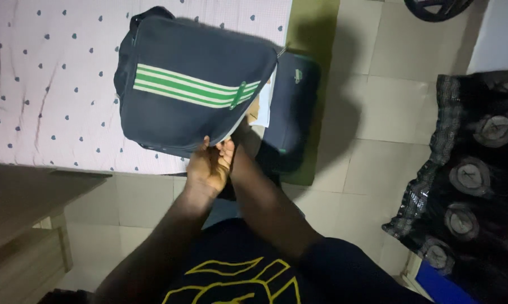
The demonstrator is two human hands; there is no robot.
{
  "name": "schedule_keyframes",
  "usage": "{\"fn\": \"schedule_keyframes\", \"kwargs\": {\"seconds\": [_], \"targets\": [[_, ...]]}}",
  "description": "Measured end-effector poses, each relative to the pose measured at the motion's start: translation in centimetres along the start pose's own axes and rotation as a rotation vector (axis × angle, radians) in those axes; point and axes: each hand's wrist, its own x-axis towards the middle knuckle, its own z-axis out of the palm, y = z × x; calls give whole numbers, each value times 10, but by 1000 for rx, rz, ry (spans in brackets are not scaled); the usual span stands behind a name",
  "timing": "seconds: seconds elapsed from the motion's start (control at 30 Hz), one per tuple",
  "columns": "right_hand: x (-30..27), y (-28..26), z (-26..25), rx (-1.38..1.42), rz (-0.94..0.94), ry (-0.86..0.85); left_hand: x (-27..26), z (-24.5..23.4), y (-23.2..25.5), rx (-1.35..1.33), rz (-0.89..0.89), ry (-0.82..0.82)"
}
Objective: The person unpacks a suitcase on a bed, removing folded clothes and documents one by one. They place the items on a nearby wooden shelf, then close the suitcase and briefly open a front compartment to remove more documents before closing it again.
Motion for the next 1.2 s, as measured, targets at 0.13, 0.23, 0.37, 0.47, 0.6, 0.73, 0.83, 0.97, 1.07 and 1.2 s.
{"fn": "schedule_keyframes", "kwargs": {"seconds": [0.13, 0.23, 0.37, 0.47, 0.6, 0.73, 0.83, 0.97, 1.07, 1.2], "targets": [[2, -22, -10, 69, 61, 103, 3, 0, 12, 7, -33, -137], [2, -36, -12, 121, 106, 169, -11, 26, 22, 19, -42, -158], [6, -76, -39, 192, 173, 252, -23, 40, 27, 85, -49, -324], [2, -33, 19, -308, -96, 412, -18, 36, 33, 177, -45, -357], [-31, 23, 121, -1119, -344, 698, 15, 7, 61, 519, -42, -262], [-38, 31, 122, -1298, -535, 767, 6, 24, 73, 650, -277, -186], [-40, 24, 102, -1317, -756, 520, -8, 43, 71, 924, -194, 32], [-53, 18, 101, -1307, -912, 309, -6, 45, 73, 976, -314, -67], [-64, -4, 103, -1261, -916, 315, -6, 47, 73, 983, -372, -161], [-94, -59, 128, -1219, -851, 284, 2, 49, 64, 966, -296, -26]]}}
